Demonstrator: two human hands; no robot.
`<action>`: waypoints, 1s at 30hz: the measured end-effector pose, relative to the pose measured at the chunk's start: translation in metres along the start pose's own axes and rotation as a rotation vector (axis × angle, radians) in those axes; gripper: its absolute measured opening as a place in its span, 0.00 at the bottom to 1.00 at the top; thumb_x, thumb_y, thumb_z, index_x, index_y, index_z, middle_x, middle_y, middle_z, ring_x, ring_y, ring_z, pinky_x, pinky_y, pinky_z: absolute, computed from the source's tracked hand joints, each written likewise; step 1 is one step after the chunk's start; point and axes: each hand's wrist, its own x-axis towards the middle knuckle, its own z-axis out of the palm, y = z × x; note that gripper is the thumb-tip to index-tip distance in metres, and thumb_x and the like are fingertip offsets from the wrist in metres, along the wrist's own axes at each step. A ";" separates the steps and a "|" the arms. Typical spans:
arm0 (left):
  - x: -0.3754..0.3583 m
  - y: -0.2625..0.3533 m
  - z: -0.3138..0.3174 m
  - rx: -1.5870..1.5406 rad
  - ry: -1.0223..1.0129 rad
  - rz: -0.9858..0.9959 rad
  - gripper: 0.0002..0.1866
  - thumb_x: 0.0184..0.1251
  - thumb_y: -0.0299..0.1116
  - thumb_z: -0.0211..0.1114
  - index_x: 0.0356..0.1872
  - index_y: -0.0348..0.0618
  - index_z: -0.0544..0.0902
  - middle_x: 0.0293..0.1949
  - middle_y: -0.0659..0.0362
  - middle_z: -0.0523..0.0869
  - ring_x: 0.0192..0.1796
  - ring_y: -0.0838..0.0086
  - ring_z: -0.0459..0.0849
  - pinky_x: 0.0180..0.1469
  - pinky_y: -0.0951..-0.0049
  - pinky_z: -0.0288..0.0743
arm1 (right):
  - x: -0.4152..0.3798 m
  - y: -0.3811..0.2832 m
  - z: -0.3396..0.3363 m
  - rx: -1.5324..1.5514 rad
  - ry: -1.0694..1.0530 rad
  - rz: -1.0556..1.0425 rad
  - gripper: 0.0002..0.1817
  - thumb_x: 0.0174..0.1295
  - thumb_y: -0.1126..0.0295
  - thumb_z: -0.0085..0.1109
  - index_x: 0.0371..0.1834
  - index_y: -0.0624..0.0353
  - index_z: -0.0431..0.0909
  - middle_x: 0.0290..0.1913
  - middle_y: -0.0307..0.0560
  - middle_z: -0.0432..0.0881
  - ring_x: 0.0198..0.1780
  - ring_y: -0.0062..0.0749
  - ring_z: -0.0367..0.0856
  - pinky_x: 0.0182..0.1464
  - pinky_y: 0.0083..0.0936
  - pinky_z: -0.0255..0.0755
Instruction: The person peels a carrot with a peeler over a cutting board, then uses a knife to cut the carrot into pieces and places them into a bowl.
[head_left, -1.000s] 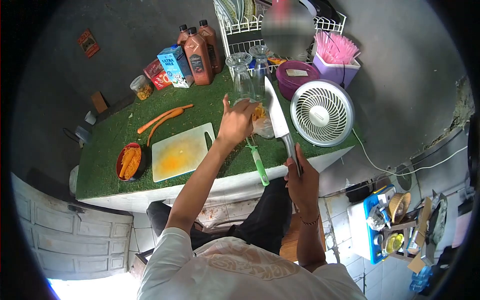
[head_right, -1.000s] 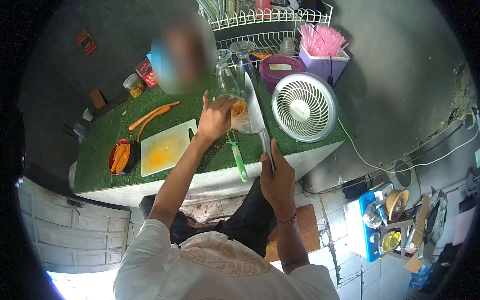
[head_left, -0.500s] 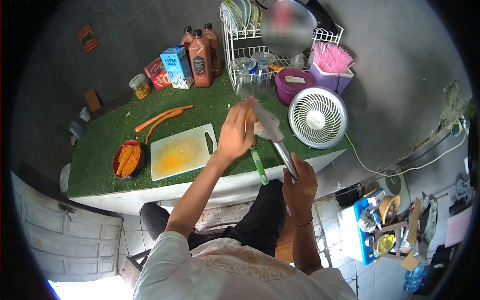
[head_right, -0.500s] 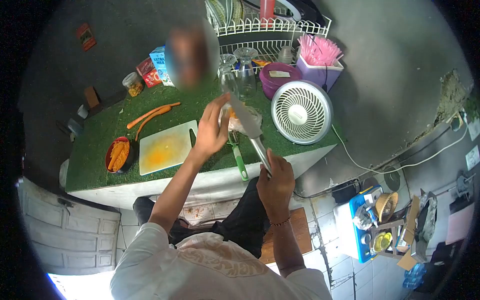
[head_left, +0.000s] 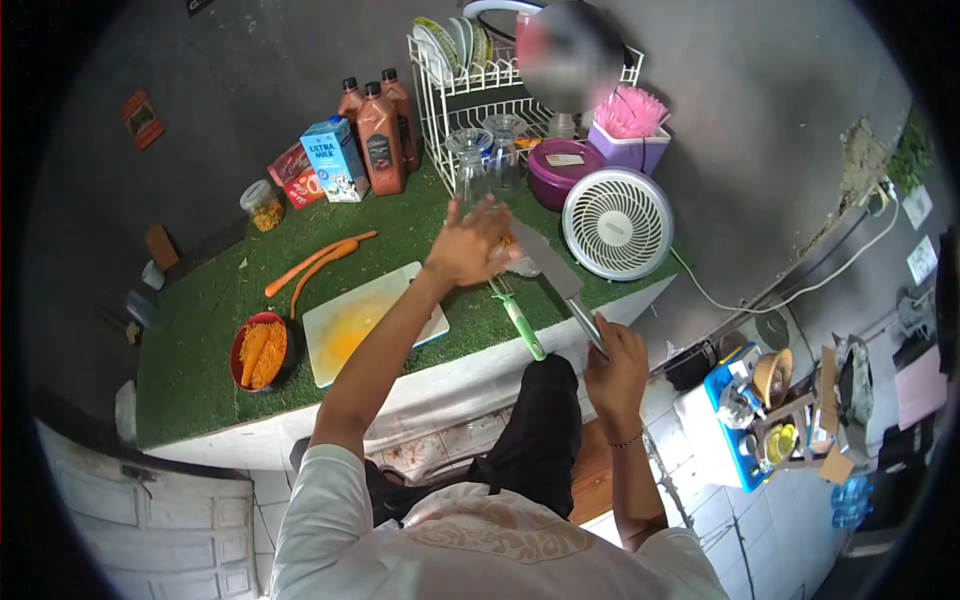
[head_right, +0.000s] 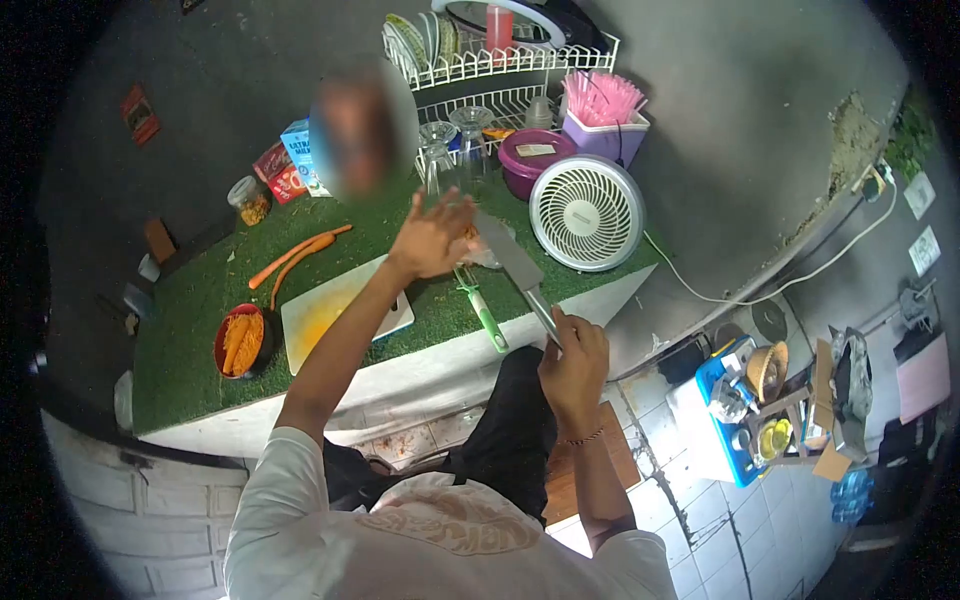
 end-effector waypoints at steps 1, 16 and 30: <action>0.002 -0.008 0.000 0.045 0.037 -0.045 0.29 0.74 0.48 0.61 0.68 0.41 0.76 0.72 0.52 0.75 0.78 0.59 0.66 0.79 0.38 0.50 | -0.003 0.000 -0.002 -0.020 0.003 0.025 0.24 0.56 0.80 0.66 0.59 0.58 0.84 0.45 0.49 0.84 0.44 0.44 0.81 0.50 0.37 0.74; -0.026 0.056 -0.030 -0.396 -0.159 0.178 0.38 0.76 0.54 0.53 0.81 0.49 0.58 0.83 0.59 0.53 0.85 0.55 0.47 0.78 0.30 0.42 | -0.008 -0.051 0.000 1.095 -0.212 0.814 0.16 0.77 0.67 0.53 0.57 0.70 0.78 0.35 0.44 0.82 0.23 0.21 0.77 0.22 0.20 0.73; -0.055 0.025 -0.054 -0.657 0.354 -0.180 0.02 0.62 0.26 0.69 0.34 0.41 0.85 0.36 0.50 0.88 0.39 0.53 0.86 0.43 0.61 0.81 | -0.037 -0.049 -0.005 1.103 -0.141 0.838 0.19 0.74 0.66 0.60 0.58 0.72 0.77 0.37 0.50 0.85 0.21 0.23 0.77 0.21 0.21 0.72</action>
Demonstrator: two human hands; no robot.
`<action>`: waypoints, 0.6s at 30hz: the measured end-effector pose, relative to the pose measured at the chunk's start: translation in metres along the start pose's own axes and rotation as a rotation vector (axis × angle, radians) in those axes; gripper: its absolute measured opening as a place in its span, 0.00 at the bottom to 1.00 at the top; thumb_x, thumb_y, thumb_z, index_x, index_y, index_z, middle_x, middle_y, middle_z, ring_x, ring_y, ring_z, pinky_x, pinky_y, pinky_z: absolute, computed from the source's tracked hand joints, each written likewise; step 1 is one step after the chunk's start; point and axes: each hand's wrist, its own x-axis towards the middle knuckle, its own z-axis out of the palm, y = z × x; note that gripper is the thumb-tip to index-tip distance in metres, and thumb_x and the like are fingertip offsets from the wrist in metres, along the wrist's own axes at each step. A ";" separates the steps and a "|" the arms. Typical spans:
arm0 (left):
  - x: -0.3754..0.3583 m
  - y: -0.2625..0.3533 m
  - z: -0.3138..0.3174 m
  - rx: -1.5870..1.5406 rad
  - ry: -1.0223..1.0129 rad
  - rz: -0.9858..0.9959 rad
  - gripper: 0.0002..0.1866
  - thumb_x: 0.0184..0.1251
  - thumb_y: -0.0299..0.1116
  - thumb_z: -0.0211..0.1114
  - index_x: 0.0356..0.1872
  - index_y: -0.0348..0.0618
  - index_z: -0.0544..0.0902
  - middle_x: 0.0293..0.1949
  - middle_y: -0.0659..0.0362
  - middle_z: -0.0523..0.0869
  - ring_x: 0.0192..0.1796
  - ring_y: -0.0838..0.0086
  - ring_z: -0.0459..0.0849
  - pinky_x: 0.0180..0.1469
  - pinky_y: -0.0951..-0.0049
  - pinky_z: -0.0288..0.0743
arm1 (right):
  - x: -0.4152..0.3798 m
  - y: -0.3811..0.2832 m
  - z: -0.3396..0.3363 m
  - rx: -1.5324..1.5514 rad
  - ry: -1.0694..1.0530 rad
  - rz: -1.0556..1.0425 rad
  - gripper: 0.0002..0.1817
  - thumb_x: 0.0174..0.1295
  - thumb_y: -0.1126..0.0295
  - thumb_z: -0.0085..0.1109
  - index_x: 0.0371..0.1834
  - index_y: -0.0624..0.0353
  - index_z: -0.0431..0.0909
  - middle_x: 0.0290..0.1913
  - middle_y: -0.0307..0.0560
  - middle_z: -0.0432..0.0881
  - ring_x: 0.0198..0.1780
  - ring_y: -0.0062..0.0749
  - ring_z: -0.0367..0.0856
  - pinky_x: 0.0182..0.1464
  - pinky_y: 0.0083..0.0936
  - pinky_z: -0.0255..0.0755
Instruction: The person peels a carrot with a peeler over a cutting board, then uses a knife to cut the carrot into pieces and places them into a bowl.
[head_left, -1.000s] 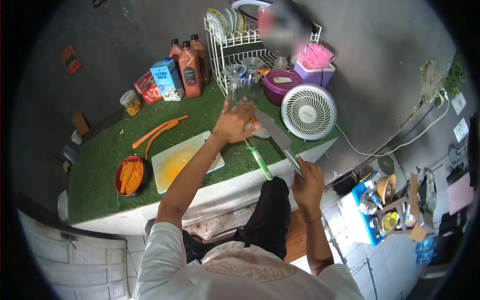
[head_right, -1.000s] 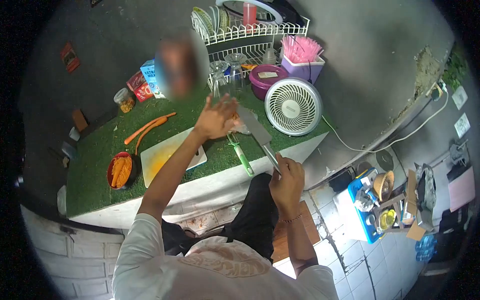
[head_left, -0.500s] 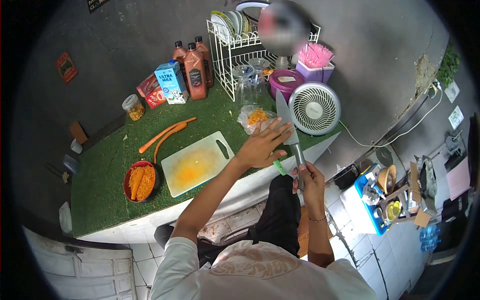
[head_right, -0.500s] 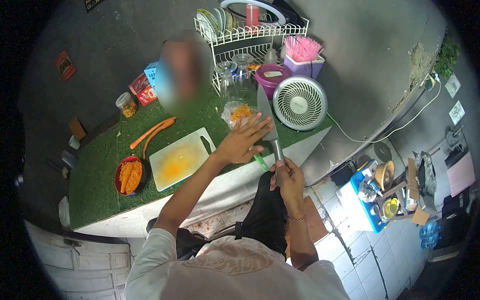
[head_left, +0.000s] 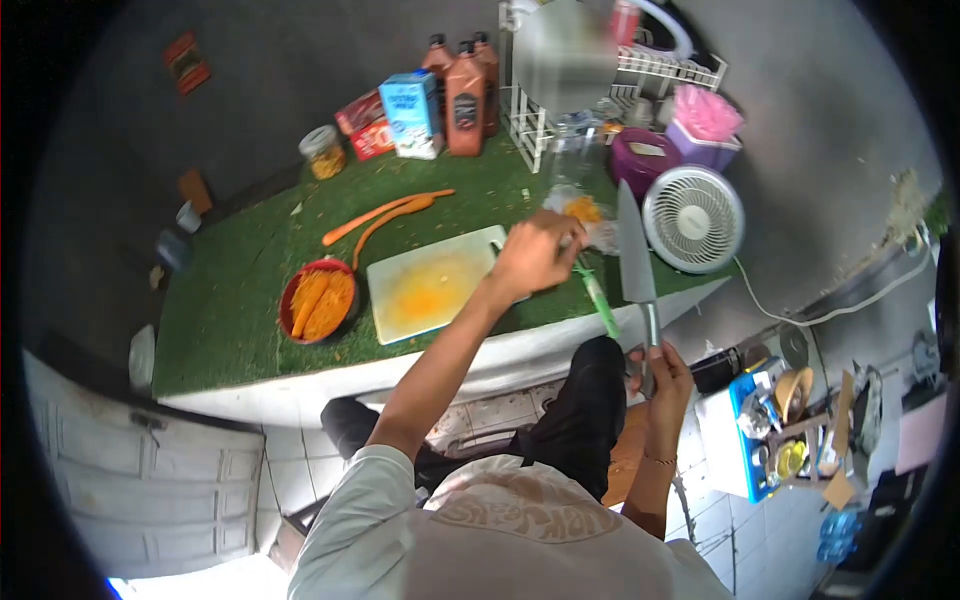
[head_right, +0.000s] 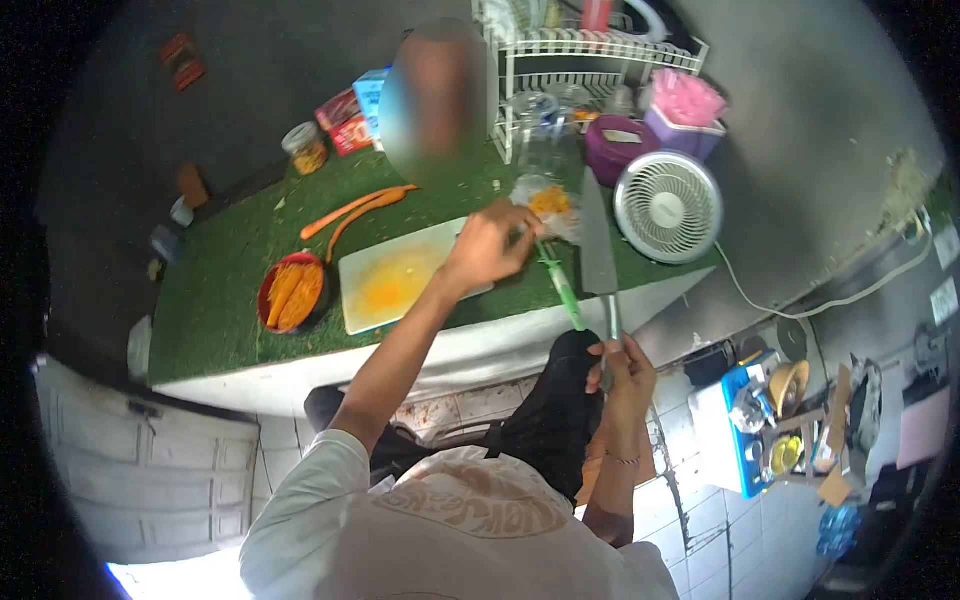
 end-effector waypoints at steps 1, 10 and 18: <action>-0.018 0.009 -0.011 -0.014 -0.037 -0.075 0.04 0.64 0.29 0.69 0.32 0.40 0.85 0.33 0.51 0.87 0.35 0.54 0.85 0.39 0.62 0.80 | -0.001 0.001 -0.002 -0.036 -0.009 0.004 0.19 0.74 0.67 0.60 0.58 0.72 0.77 0.37 0.49 0.86 0.22 0.22 0.77 0.21 0.20 0.72; -0.201 0.034 -0.104 -0.032 0.147 -0.615 0.05 0.69 0.28 0.69 0.36 0.36 0.85 0.33 0.50 0.89 0.36 0.60 0.90 0.41 0.66 0.81 | 0.000 0.023 0.026 -0.362 -0.174 0.018 0.20 0.72 0.69 0.62 0.63 0.69 0.78 0.37 0.44 0.88 0.26 0.17 0.78 0.25 0.16 0.71; -0.247 0.080 -0.138 0.158 0.195 -0.678 0.04 0.65 0.24 0.71 0.39 0.37 0.88 0.40 0.52 0.92 0.43 0.61 0.92 0.46 0.68 0.84 | 0.032 0.051 0.067 -0.431 -0.221 -0.003 0.22 0.72 0.66 0.63 0.66 0.62 0.77 0.36 0.40 0.87 0.28 0.16 0.81 0.26 0.16 0.73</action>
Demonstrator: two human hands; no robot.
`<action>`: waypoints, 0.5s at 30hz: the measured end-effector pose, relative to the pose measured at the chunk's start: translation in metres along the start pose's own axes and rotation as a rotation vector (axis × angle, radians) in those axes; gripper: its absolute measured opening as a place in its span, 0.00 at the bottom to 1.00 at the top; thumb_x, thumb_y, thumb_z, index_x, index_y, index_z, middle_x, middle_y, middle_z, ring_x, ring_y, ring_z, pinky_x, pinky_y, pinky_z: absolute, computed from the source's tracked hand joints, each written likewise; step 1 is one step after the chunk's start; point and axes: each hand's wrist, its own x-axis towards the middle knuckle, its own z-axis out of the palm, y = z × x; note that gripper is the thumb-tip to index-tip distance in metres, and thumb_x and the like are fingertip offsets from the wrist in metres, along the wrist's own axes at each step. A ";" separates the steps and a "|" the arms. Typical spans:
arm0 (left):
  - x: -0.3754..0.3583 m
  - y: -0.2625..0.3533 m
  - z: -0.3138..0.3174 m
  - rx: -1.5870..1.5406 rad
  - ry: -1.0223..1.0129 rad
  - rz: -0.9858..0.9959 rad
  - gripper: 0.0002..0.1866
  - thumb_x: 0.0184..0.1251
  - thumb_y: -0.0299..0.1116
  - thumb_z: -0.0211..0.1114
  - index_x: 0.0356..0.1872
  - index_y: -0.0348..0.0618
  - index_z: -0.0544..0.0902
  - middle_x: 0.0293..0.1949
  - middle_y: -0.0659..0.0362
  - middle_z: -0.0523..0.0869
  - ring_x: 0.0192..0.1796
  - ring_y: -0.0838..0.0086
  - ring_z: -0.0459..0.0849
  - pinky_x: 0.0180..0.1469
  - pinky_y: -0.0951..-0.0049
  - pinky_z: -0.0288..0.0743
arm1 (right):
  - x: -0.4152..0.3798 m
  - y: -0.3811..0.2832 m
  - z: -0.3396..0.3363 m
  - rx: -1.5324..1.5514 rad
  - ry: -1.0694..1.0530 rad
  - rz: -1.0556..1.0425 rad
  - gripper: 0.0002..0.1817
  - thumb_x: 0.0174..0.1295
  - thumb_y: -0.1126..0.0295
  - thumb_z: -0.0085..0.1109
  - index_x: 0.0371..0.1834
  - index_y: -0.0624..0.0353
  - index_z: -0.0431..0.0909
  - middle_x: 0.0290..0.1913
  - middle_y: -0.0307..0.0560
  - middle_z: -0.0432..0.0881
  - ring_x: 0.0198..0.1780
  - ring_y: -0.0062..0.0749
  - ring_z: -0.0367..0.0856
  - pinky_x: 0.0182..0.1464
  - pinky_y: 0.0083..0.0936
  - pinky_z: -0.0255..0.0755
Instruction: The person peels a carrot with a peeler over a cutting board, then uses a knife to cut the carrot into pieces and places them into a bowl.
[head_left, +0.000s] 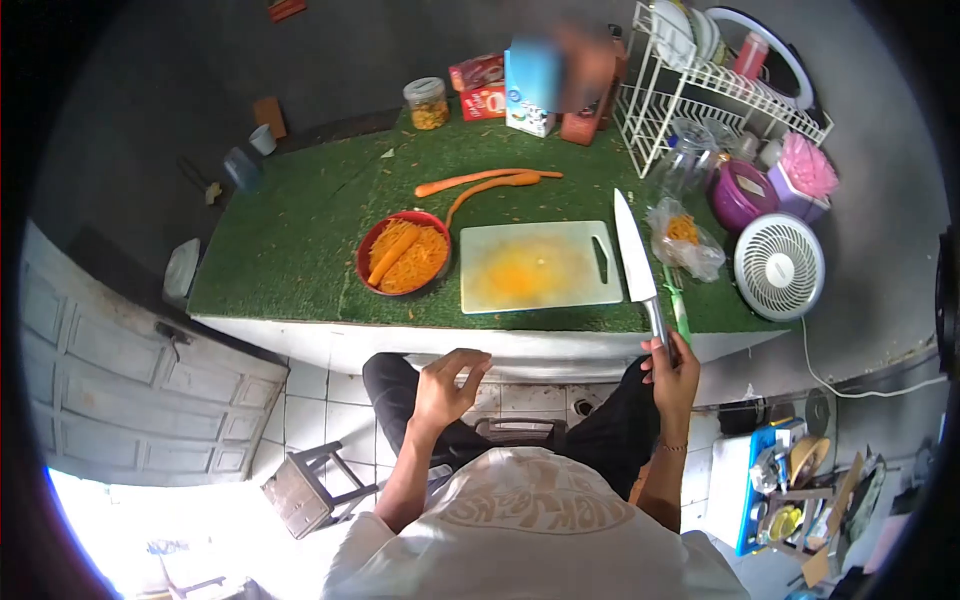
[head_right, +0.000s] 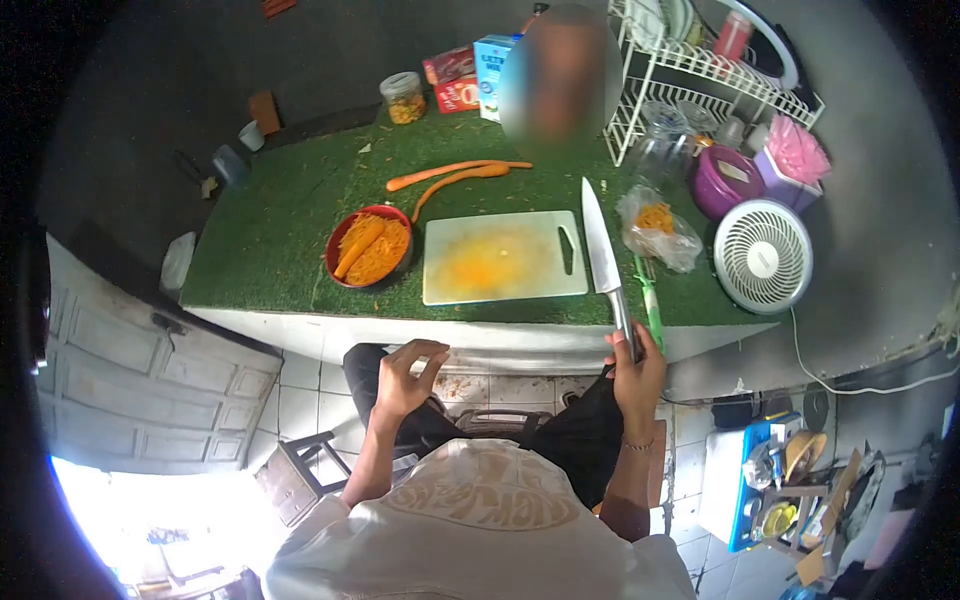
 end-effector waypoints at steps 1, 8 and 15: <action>0.000 0.000 0.000 0.030 0.015 -0.010 0.03 0.66 0.24 0.71 0.39 0.37 0.88 0.40 0.52 0.92 0.43 0.61 0.92 0.46 0.68 0.84 | 0.004 -0.003 0.004 -0.008 -0.002 0.004 0.23 0.73 0.65 0.63 0.68 0.61 0.75 0.36 0.41 0.88 0.28 0.16 0.81 0.25 0.16 0.72; 0.005 -0.002 -0.003 0.144 0.096 0.104 0.06 0.65 0.23 0.70 0.41 0.40 0.87 0.39 0.53 0.91 0.39 0.59 0.92 0.39 0.66 0.85 | 0.031 -0.006 0.011 -0.255 -0.098 0.024 0.20 0.74 0.60 0.60 0.61 0.61 0.79 0.34 0.42 0.88 0.30 0.19 0.82 0.30 0.22 0.74; 0.039 -0.003 -0.071 0.398 0.339 0.184 0.08 0.61 0.21 0.69 0.41 0.41 0.85 0.39 0.55 0.89 0.41 0.57 0.87 0.42 0.62 0.82 | 0.043 -0.004 0.015 -0.630 -0.147 -0.099 0.27 0.76 0.53 0.54 0.68 0.61 0.76 0.31 0.50 0.87 0.34 0.35 0.88 0.38 0.33 0.77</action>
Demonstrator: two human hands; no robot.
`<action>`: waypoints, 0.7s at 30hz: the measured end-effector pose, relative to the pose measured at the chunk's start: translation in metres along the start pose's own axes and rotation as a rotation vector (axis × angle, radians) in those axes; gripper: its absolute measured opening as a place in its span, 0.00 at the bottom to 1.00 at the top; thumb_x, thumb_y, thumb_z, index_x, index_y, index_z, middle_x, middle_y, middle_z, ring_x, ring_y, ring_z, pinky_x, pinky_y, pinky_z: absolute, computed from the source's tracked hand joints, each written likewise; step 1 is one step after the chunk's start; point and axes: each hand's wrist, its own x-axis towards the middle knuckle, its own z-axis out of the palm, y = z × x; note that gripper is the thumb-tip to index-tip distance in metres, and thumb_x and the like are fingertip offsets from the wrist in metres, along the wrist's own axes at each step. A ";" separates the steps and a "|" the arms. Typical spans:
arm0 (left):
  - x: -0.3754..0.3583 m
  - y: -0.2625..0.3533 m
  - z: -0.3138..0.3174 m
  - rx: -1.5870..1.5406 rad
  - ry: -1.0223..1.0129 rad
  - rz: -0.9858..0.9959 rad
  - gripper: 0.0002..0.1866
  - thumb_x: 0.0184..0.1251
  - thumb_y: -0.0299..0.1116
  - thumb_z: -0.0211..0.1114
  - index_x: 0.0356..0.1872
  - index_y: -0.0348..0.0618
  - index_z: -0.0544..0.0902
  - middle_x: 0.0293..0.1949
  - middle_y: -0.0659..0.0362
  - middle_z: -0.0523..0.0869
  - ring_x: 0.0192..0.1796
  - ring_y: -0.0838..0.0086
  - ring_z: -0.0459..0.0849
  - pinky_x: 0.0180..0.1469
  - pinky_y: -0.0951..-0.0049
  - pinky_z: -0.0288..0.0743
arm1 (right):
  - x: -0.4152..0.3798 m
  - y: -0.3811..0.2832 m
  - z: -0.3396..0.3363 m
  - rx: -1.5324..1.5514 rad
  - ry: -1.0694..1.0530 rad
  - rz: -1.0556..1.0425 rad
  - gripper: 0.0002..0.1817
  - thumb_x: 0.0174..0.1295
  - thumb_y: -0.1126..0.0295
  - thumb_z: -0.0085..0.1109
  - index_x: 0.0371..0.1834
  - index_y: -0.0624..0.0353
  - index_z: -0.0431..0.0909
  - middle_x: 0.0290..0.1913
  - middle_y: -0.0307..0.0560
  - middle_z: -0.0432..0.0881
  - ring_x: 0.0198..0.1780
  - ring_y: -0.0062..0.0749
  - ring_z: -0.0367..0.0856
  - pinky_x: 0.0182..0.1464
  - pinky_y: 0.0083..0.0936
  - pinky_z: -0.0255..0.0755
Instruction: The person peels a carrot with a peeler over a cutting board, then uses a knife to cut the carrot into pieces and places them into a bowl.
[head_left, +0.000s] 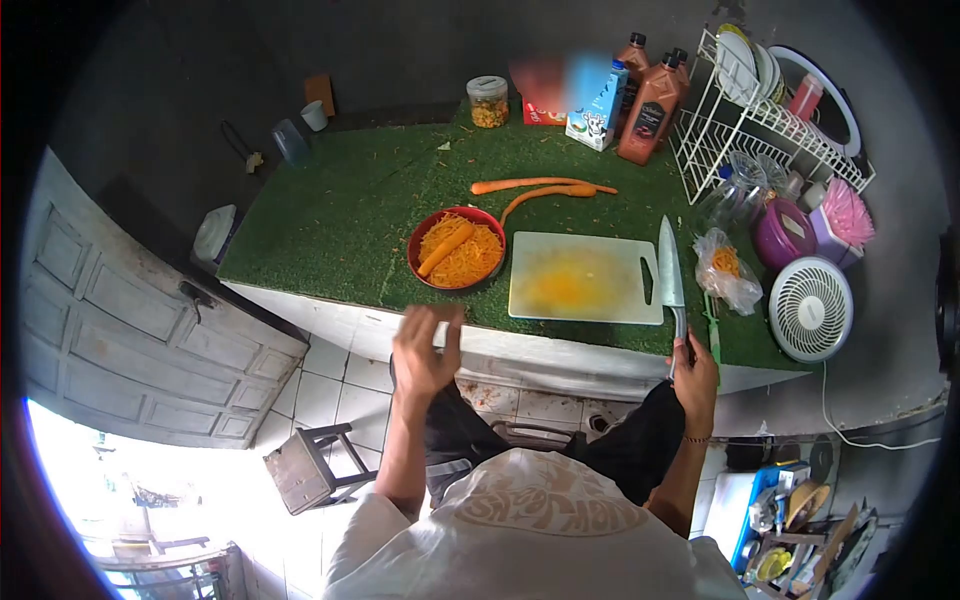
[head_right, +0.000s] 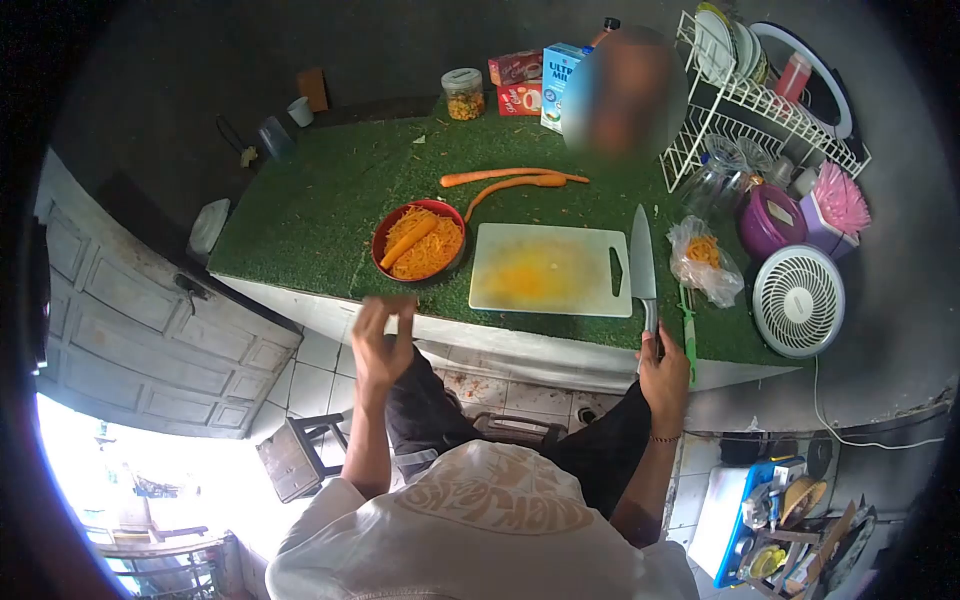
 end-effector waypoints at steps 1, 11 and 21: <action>0.014 -0.004 -0.003 0.104 0.032 0.020 0.08 0.61 0.22 0.69 0.41 0.42 0.85 0.39 0.55 0.88 0.41 0.57 0.85 0.42 0.62 0.80 | -0.001 -0.005 -0.002 -0.012 -0.005 0.001 0.27 0.76 0.52 0.54 0.68 0.61 0.76 0.31 0.51 0.87 0.35 0.36 0.88 0.39 0.34 0.78; 0.067 -0.052 0.014 0.568 -0.285 -0.212 0.14 0.63 0.36 0.68 0.48 0.42 0.85 0.45 0.53 0.86 0.53 0.55 0.80 0.53 0.53 0.75 | 0.009 0.023 0.013 -0.048 0.063 -0.127 0.28 0.74 0.55 0.56 0.69 0.63 0.74 0.28 0.54 0.86 0.29 0.42 0.87 0.37 0.37 0.77; 0.068 -0.036 0.003 0.309 -0.063 -0.164 0.07 0.78 0.29 0.55 0.47 0.34 0.75 0.38 0.44 0.81 0.44 0.50 0.80 0.46 0.51 0.73 | 0.000 0.004 0.004 0.189 -0.007 -0.040 0.23 0.72 0.63 0.60 0.67 0.61 0.75 0.23 0.47 0.81 0.23 0.31 0.82 0.30 0.32 0.74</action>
